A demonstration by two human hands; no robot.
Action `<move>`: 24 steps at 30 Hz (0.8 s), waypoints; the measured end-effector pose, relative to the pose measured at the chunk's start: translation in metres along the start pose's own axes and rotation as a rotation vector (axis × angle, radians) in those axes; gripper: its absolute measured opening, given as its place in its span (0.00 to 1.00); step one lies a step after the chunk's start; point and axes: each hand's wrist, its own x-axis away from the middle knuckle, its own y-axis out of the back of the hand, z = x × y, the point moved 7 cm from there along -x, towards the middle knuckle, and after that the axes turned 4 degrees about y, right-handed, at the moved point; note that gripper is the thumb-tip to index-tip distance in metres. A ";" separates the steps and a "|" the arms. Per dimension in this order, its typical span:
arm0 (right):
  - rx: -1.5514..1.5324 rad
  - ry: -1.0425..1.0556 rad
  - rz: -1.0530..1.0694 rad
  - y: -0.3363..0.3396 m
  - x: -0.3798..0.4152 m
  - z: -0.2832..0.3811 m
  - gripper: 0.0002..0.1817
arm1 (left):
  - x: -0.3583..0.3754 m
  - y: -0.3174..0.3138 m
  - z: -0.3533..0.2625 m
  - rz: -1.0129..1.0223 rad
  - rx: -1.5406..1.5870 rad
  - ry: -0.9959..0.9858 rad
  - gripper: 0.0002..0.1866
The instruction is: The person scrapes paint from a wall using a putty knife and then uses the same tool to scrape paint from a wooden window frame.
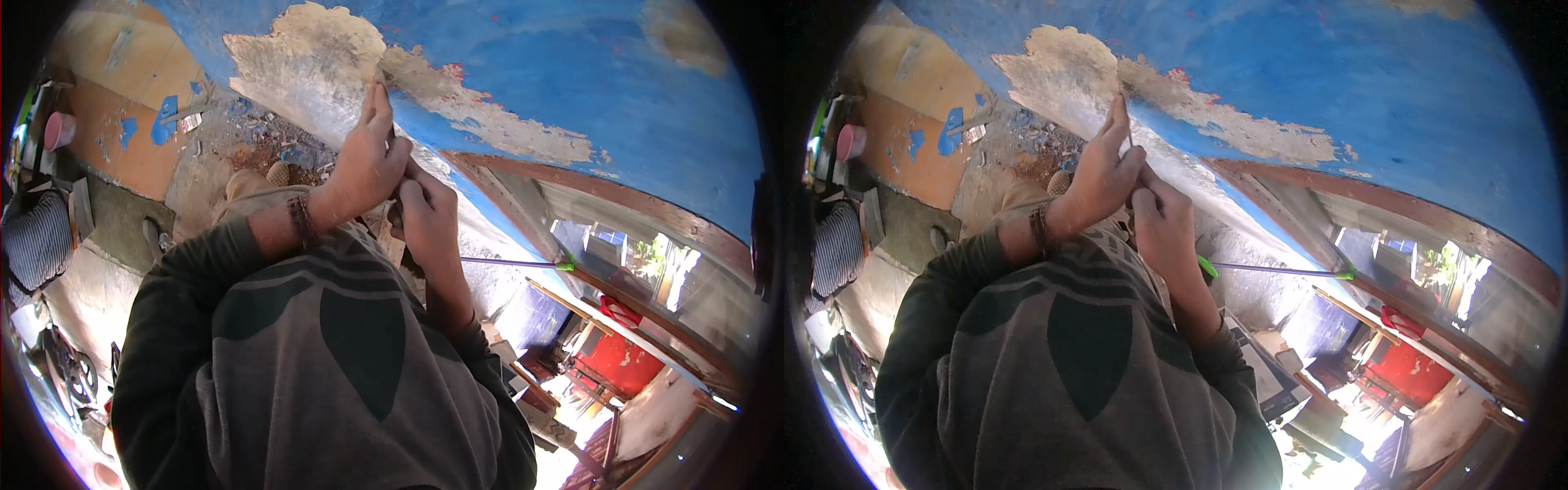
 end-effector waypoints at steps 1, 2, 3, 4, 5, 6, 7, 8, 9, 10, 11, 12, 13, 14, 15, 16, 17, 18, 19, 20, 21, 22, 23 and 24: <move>-0.001 0.003 -0.002 -0.001 -0.002 -0.004 0.22 | -0.002 0.001 0.002 0.001 -0.001 -0.003 0.35; -0.022 0.017 -0.005 -0.003 -0.004 -0.007 0.22 | -0.002 0.005 0.003 -0.016 -0.028 -0.047 0.35; -0.044 0.030 -0.007 -0.005 -0.004 -0.009 0.22 | -0.001 0.007 0.002 -0.033 -0.056 -0.089 0.35; -0.045 0.029 -0.006 -0.005 -0.002 -0.006 0.22 | 0.000 0.007 0.002 -0.033 -0.057 -0.088 0.35; -0.064 0.018 -0.015 -0.004 0.000 -0.002 0.22 | 0.001 0.004 -0.001 -0.030 -0.067 -0.101 0.35; -0.082 0.009 -0.024 -0.003 0.001 0.000 0.22 | 0.001 0.004 -0.003 -0.029 -0.078 -0.116 0.35; -0.081 0.010 -0.023 -0.003 0.000 -0.001 0.22 | 0.000 0.005 -0.003 -0.030 -0.077 -0.116 0.35; -0.079 0.005 -0.015 -0.004 -0.002 -0.004 0.22 | -0.002 0.007 -0.001 -0.027 -0.054 -0.100 0.35; -0.076 0.000 -0.004 -0.005 -0.004 -0.006 0.22 | -0.003 0.009 0.001 -0.026 -0.031 -0.083 0.35; -0.076 -0.001 0.000 -0.005 -0.001 -0.004 0.22 | -0.001 0.009 0.000 -0.029 -0.032 -0.080 0.35; -0.085 -0.016 -0.008 -0.004 0.001 -0.001 0.22 | 0.000 0.006 -0.002 -0.005 -0.045 -0.090 0.35; -0.092 -0.034 -0.019 -0.002 0.003 0.001 0.22 | 0.000 0.004 -0.004 0.021 -0.055 -0.098 0.35; -0.090 -0.035 -0.019 -0.003 0.002 0.000 0.22 | 0.000 0.005 -0.005 0.021 -0.053 -0.097 0.35; -0.103 -0.041 -0.007 -0.003 0.001 -0.003 0.22 | 0.000 0.005 -0.002 0.022 -0.031 -0.056 0.35; -0.116 -0.045 0.003 -0.004 0.000 -0.005 0.22 | -0.002 0.005 0.001 0.024 -0.009 -0.016 0.35; -0.117 -0.045 0.001 -0.004 -0.001 -0.005 0.22 | -0.003 0.005 0.000 0.026 -0.009 -0.017 0.35; -0.108 -0.027 -0.007 -0.004 -0.001 -0.004 0.22 | -0.002 0.006 -0.001 0.023 -0.012 -0.038 0.35; -0.099 -0.012 -0.016 -0.003 -0.001 -0.003 0.22 | -0.001 0.006 -0.003 0.022 -0.014 -0.057 0.35; -0.099 -0.013 -0.018 -0.003 -0.001 -0.001 0.22 | -0.001 0.006 -0.001 0.025 -0.013 -0.058 0.35; -0.080 -0.008 0.007 -0.003 -0.002 0.003 0.22 | -0.002 0.005 0.001 0.011 -0.009 -0.053 0.35; -0.060 -0.005 0.032 -0.004 -0.004 0.005 0.22 | -0.003 0.005 0.004 -0.002 -0.005 -0.047 0.35; -0.061 -0.008 0.030 -0.005 -0.005 0.003 0.22 | -0.004 0.006 0.004 0.002 -0.004 -0.046 0.35; -0.081 -0.015 0.025 -0.006 -0.004 0.000 0.22 | -0.004 0.008 0.003 0.004 -0.004 -0.040 0.36; -0.102 -0.016 0.024 -0.007 -0.005 -0.001 0.22 | -0.004 0.010 0.003 0.001 -0.006 -0.038 0.36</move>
